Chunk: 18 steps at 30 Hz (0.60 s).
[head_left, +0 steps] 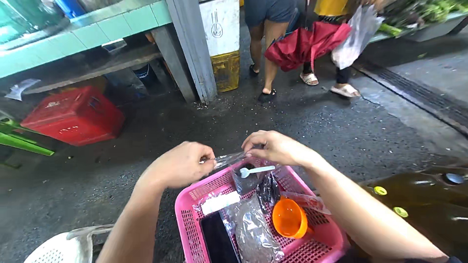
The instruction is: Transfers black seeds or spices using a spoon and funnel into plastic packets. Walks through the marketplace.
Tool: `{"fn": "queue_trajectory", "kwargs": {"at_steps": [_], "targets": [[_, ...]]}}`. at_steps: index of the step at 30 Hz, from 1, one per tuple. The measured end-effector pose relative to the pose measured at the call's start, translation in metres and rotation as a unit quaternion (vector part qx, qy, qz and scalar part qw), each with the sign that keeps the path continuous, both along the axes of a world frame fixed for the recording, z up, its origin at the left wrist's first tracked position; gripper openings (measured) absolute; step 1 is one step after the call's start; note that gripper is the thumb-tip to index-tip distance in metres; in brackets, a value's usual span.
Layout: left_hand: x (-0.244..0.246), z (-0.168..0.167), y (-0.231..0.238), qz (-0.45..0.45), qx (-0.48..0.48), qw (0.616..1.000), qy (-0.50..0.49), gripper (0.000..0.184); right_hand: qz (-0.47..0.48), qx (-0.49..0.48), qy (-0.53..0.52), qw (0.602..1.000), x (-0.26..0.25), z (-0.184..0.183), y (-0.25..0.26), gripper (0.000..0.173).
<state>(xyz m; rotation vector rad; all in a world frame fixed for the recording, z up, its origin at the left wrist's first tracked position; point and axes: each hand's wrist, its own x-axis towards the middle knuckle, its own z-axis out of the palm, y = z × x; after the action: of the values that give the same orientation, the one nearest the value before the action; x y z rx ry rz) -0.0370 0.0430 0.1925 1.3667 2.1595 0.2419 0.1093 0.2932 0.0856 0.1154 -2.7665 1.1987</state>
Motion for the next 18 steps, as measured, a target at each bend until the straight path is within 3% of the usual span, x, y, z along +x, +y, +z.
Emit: {"fn": "queue_trajectory", "kwargs": {"at_steps": [3,6,8,10,13,18], "targets": [[0.003,-0.059,-0.036,0.057,0.193,0.957,-0.207,0.024,-0.009,-0.045,0.061,0.997,0.004,0.024,0.008,0.009],[0.027,-0.117,-0.041,0.103,0.346,0.831,-0.425,0.037,-0.003,-0.082,0.111,0.990,0.001,0.056,0.004,0.006],[0.046,-0.135,-0.033,0.124,0.390,0.756,-0.512,0.051,0.010,-0.091,0.138,0.986,-0.005,0.074,-0.004,0.006],[0.057,-0.142,-0.025,0.131,0.404,0.708,-0.564,0.055,0.024,-0.070,0.149,0.986,-0.013,0.087,-0.010,0.007],[0.059,-0.140,-0.018,0.135,0.407,0.675,-0.600,0.055,0.020,-0.025,0.160,0.987,-0.021,0.099,-0.016,0.008],[0.056,-0.132,-0.019,0.145,0.400,0.677,-0.600,0.054,-0.013,-0.004,0.152,0.988,-0.030,0.107,-0.022,0.012]]}}
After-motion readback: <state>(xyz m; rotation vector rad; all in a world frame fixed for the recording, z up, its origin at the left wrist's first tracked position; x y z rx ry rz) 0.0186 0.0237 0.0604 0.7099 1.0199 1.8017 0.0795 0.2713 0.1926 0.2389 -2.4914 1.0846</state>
